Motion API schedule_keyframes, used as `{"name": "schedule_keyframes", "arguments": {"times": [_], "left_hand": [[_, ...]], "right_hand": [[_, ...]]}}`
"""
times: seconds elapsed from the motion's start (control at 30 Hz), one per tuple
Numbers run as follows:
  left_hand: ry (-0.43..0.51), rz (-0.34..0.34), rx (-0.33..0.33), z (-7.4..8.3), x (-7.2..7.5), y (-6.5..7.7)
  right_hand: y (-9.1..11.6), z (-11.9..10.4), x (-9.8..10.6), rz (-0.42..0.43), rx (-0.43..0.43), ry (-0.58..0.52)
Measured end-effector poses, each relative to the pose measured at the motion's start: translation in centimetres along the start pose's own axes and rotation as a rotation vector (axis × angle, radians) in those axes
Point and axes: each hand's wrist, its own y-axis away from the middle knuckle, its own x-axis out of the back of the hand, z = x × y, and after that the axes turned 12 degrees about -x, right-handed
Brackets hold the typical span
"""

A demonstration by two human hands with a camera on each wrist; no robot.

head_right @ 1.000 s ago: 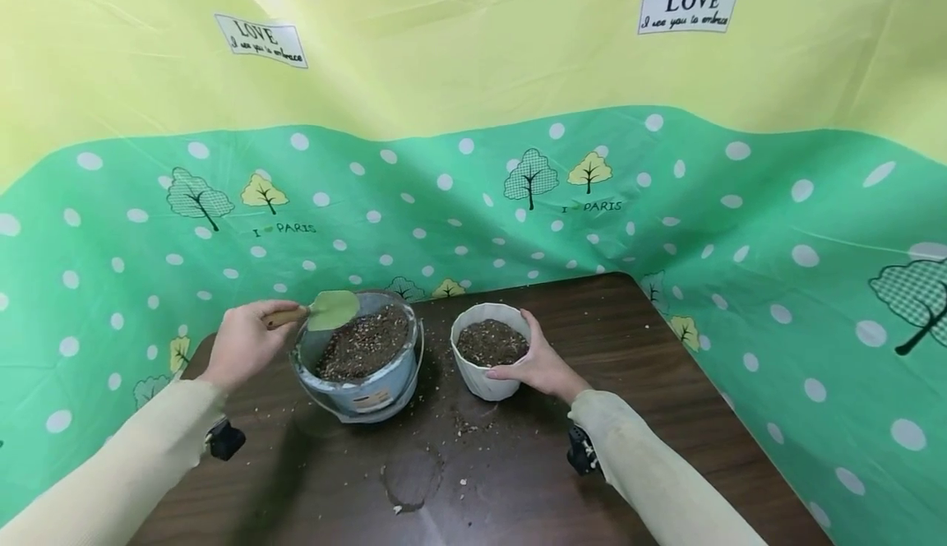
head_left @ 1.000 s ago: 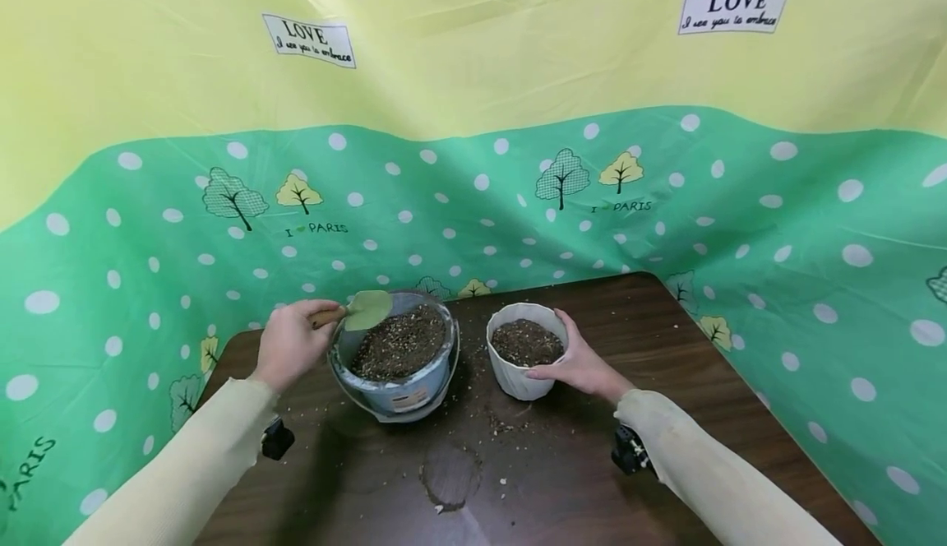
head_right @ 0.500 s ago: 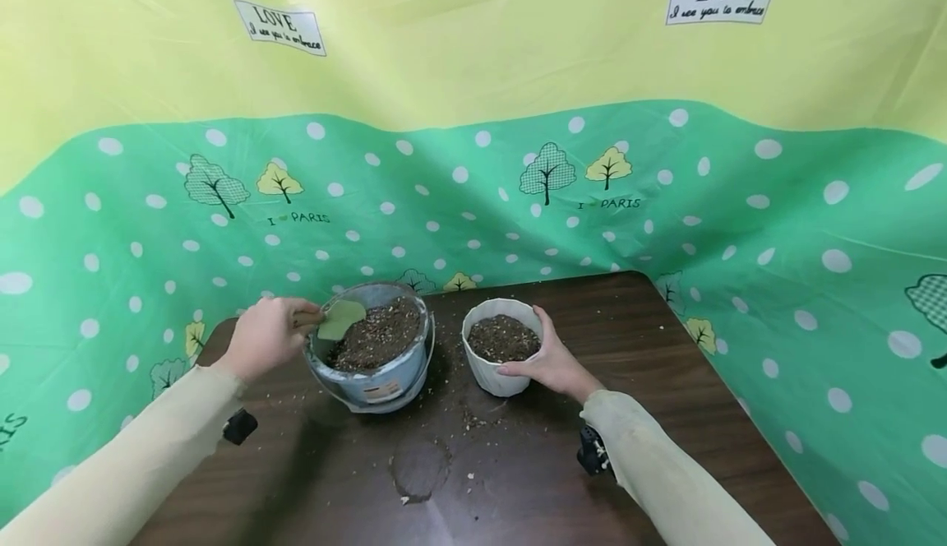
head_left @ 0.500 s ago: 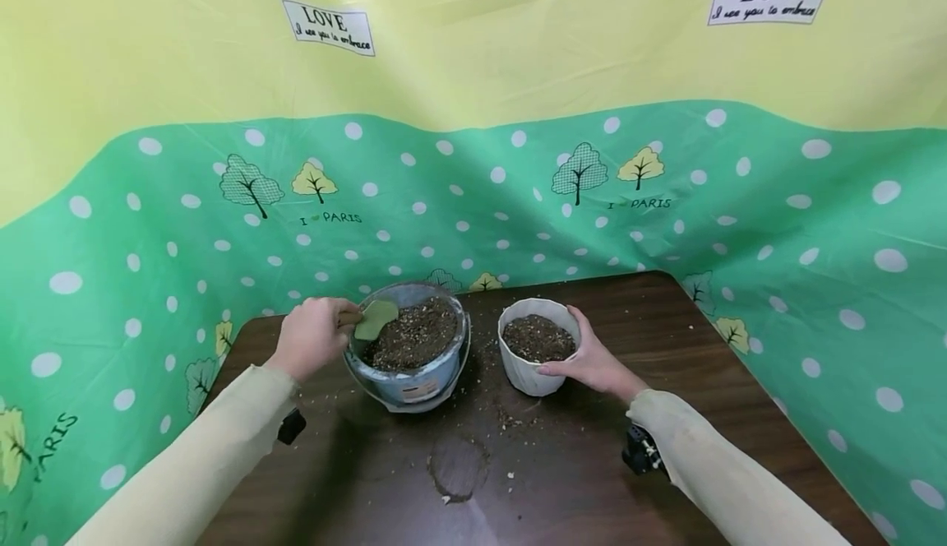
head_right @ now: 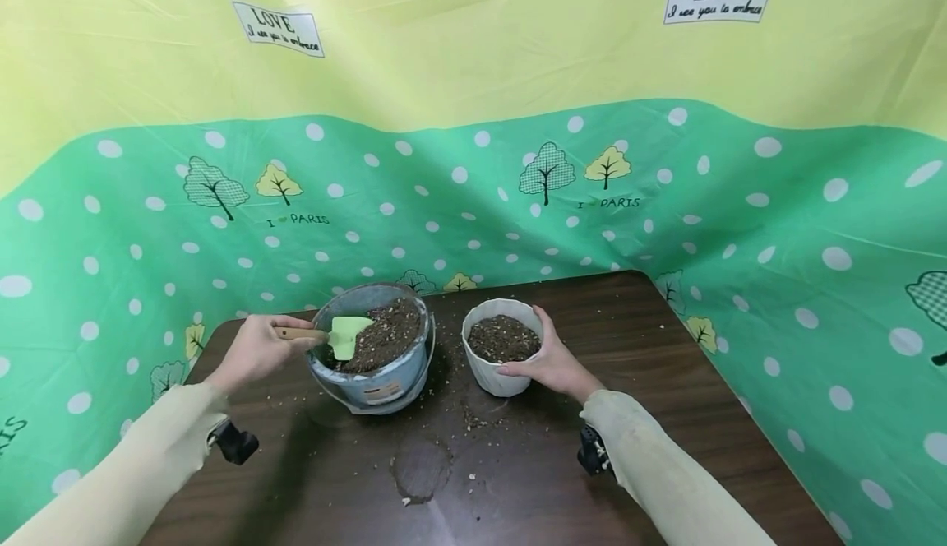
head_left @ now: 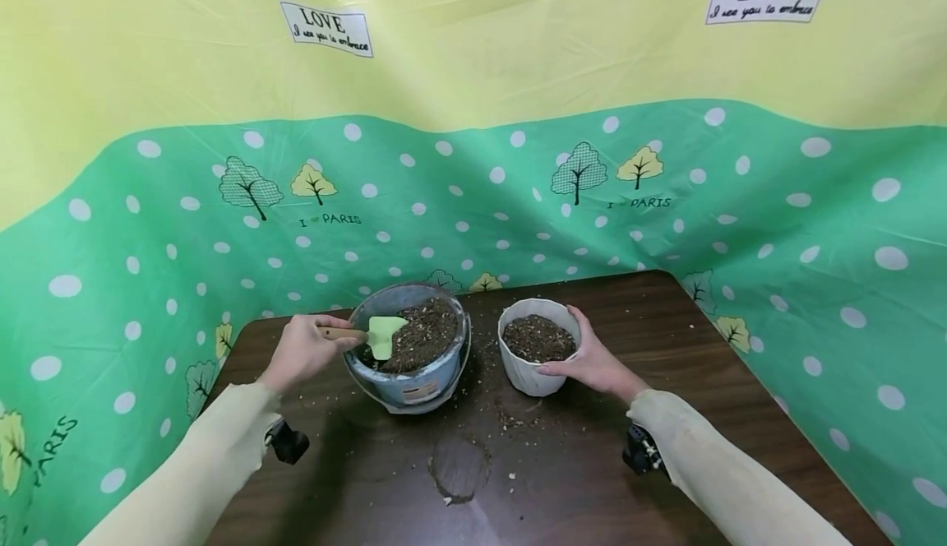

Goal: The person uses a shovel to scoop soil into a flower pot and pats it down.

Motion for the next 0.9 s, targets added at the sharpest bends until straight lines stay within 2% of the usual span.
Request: {"name": "schedule_keyframes", "arguments": {"times": [0.13, 0.23, 0.4, 0.63, 0.9], "left_hand": [[0.146, 0.041, 0.053, 0.1, -0.9, 0.0], [0.219, 0.072, 0.096, 0.1, -1.6, 0.0], [0.251, 0.119, 0.137, -0.1, -1.8, 0.2], [0.299, 0.140, 0.176, -0.3, -1.8, 0.5], [0.400, 0.156, 0.149, -0.7, -1.5, 0.8]], "right_hand": [[0.0, -0.1, 0.0, 0.002, -0.009, 0.009], [0.0, -0.1, 0.0, 0.002, -0.016, 0.011], [-0.1, -0.2, -0.1, -0.007, -0.020, 0.005], [0.2, -0.3, -0.2, -0.009, -0.031, 0.008], [0.3, -0.3, -0.1, -0.005, -0.013, -0.014]]}}
